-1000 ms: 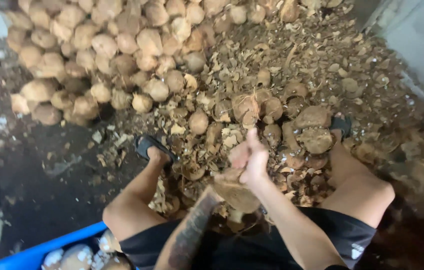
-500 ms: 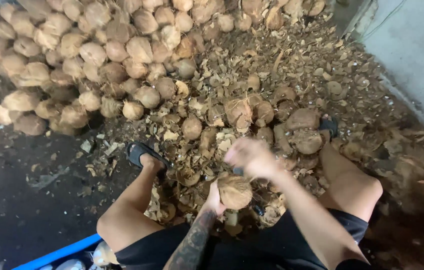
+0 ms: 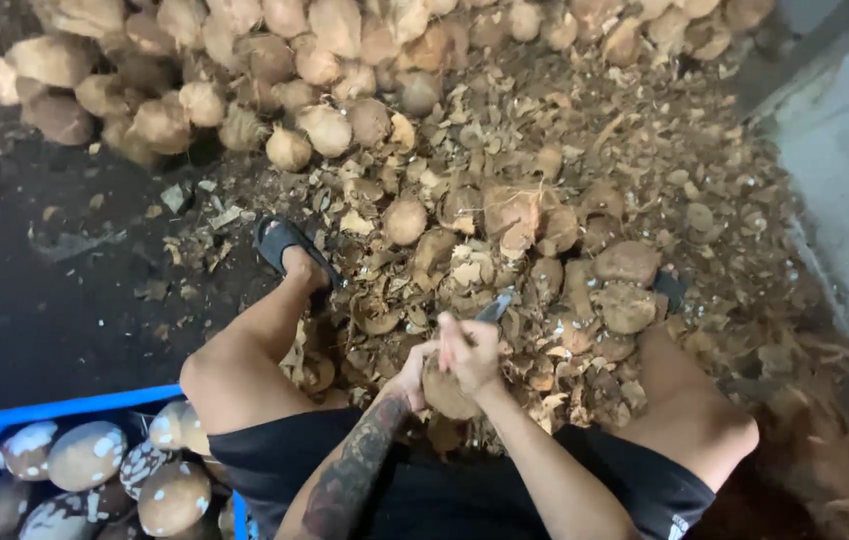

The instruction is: The person sits on the ground and uses a large knife to peel the husk off a coconut. They hold the coconut in one hand and strike it repeatedly with the knife to remove the outer layer, placing the peeled coconut into a blue bin.

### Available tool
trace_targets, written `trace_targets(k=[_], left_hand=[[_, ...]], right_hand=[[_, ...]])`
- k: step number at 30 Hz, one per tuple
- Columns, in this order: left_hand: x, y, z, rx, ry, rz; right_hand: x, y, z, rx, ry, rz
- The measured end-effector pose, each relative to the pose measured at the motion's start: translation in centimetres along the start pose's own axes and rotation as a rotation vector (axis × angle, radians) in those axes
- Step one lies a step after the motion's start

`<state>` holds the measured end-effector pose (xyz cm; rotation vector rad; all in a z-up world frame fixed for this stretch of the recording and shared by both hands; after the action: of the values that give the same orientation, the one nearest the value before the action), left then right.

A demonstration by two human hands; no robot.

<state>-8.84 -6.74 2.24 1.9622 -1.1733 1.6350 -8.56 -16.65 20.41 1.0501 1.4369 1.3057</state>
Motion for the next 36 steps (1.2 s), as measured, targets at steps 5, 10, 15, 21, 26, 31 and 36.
trace_targets(k=[5,10,15,21,26,31,36], left_hand=[[2.4,0.4,0.9,-0.022,-0.149,-0.296],[17.5,-9.4,-5.6,-0.058,0.076,0.303],[24.2,-10.3,-4.0,0.024,0.718,1.264],[16.3,-3.3,-1.1,0.149,0.137,0.430],[16.1,1.2,0.8,0.236,0.050,-0.050],[22.0,4.0,-0.7,0.211,-0.300,-0.382],[14.8,3.5,-1.2,0.201,-0.531,-0.383]], right_hand=[[-3.7,2.1,4.2,-0.335,0.053,0.856],[-6.5,8.8,6.4,-0.479,0.765,0.990],[-5.0,12.6,1.7,-0.386,0.430,0.923],[-10.3,14.3,3.8,-0.331,-0.060,1.057],[-17.0,6.9,5.8,-0.134,-0.885,1.192],[-28.1,1.9,4.5,-0.221,-1.292,1.288],[-45.5,-2.4,-0.7,-0.522,-1.306,1.359]])
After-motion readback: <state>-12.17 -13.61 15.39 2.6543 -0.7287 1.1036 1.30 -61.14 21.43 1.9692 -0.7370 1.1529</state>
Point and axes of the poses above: each hand's wrist, its own z-axis towards the middle knuckle, its own x-axis out of the palm, y = z × x, the point moved 2 cm from there along z, towards the middle knuckle, and after that the axes turned 13 degrees about y, right-handed, at the moved point
